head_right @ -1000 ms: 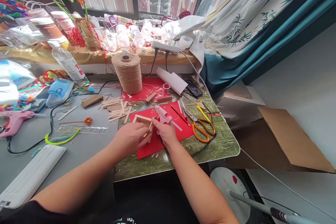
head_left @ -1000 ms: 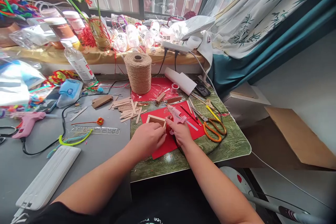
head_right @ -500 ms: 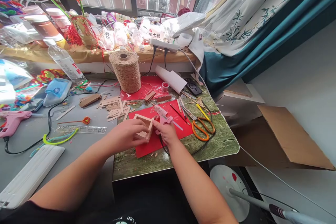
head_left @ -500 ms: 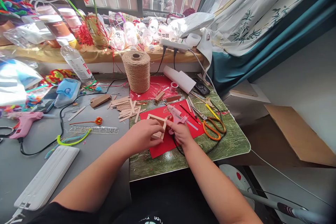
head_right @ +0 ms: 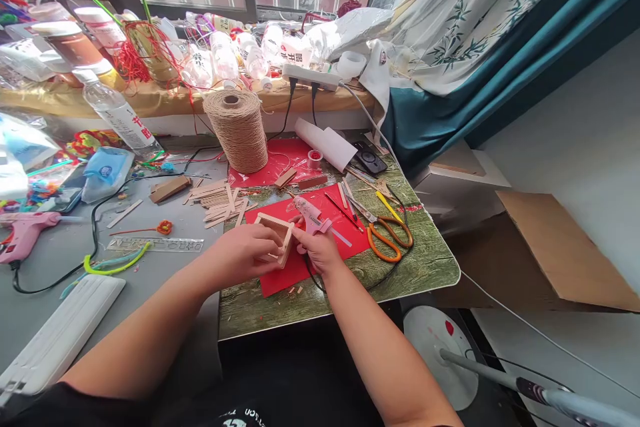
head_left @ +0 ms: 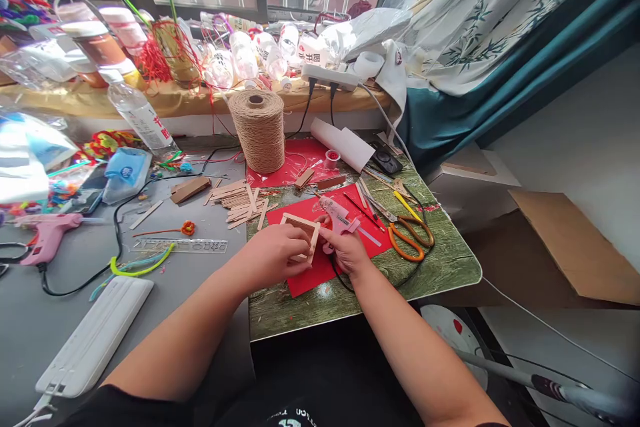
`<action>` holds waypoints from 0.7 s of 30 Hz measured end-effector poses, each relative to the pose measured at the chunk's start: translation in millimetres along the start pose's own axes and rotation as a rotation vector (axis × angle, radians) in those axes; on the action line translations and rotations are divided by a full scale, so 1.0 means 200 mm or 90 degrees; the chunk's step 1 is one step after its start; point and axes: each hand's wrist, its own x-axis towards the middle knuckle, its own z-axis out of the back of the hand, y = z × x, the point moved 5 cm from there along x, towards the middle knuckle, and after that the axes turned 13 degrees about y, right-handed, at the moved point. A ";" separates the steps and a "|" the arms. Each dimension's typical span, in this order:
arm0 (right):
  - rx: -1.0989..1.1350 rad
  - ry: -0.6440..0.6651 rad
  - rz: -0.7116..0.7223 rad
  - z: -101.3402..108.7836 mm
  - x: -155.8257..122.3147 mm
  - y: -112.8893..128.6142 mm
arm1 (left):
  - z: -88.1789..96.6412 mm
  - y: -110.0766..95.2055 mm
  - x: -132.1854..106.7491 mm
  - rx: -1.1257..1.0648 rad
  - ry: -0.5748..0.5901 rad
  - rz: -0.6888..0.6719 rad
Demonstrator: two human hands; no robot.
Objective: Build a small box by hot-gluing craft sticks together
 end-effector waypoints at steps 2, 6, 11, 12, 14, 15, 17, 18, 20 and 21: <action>-0.001 -0.002 0.012 0.00 0.00 0.00 | -0.01 0.01 0.00 0.003 0.014 0.009; -0.012 -0.010 0.054 0.01 0.00 0.01 | -0.02 0.02 -0.01 0.007 0.042 0.031; -0.021 -0.023 0.051 0.03 0.00 0.01 | 0.00 0.02 -0.02 -0.013 0.055 0.031; -0.022 -0.024 0.051 0.03 0.00 0.01 | 0.00 0.02 -0.02 -0.012 0.058 0.028; -0.018 -0.022 0.052 0.03 0.00 0.02 | 0.01 0.02 -0.02 -0.005 0.057 0.019; -0.013 -0.021 0.050 0.02 0.00 0.02 | 0.01 0.02 -0.02 0.001 0.055 0.008; 0.000 -0.018 0.040 0.02 0.00 0.02 | 0.01 0.03 -0.01 0.009 0.050 -0.023; 0.007 -0.014 0.034 0.02 0.00 0.02 | 0.01 0.03 -0.01 0.012 0.049 -0.039; 0.023 -0.004 0.021 0.02 0.00 0.01 | 0.01 0.03 -0.01 0.013 0.048 -0.062; 0.032 -0.003 0.014 0.01 0.00 0.01 | 0.01 0.03 -0.01 0.015 0.047 -0.067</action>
